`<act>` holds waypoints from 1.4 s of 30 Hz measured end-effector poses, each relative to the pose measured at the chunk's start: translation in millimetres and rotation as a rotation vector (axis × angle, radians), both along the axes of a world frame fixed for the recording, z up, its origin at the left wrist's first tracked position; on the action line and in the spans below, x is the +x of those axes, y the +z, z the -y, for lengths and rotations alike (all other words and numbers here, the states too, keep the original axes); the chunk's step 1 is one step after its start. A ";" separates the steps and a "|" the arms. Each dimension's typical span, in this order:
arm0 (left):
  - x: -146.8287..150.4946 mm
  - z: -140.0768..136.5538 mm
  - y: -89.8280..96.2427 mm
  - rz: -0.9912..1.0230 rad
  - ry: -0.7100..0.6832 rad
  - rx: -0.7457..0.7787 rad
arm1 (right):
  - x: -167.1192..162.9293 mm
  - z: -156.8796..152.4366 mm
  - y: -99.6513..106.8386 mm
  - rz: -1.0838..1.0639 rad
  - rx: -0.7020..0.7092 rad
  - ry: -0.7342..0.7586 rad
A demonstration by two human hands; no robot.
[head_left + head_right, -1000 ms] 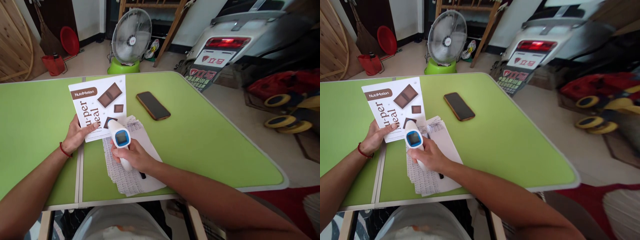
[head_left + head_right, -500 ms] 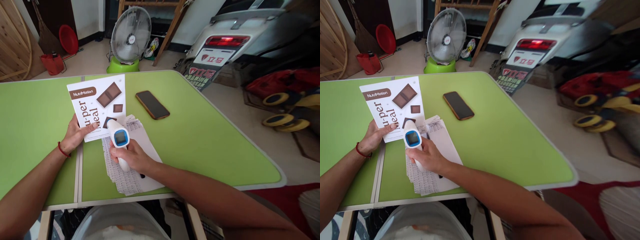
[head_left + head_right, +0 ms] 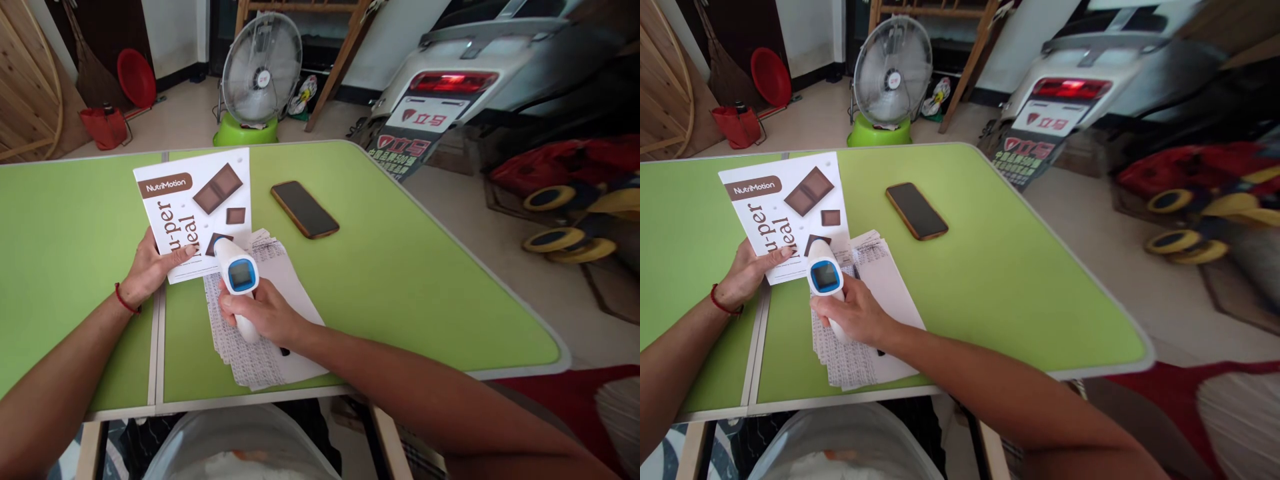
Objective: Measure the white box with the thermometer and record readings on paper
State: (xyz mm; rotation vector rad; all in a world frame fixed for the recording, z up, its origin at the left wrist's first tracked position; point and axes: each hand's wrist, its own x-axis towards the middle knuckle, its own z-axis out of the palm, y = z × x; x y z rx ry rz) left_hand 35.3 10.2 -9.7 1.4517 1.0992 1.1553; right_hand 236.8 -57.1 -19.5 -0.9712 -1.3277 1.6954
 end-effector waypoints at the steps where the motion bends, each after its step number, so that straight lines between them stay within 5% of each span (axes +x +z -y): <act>1: 0.0 -0.1 0.1 0.001 0.000 0.000 | -0.1 0.0 0.2 0.001 0.002 0.000; 34: 1.6 1.7 2.8 0.024 0.000 -0.018 | 1.8 0.3 -5.1 -0.026 -0.017 0.014; 42: -3.4 0.6 -2.1 0.051 0.042 0.065 | 7.6 -2.7 9.6 0.058 -0.013 0.035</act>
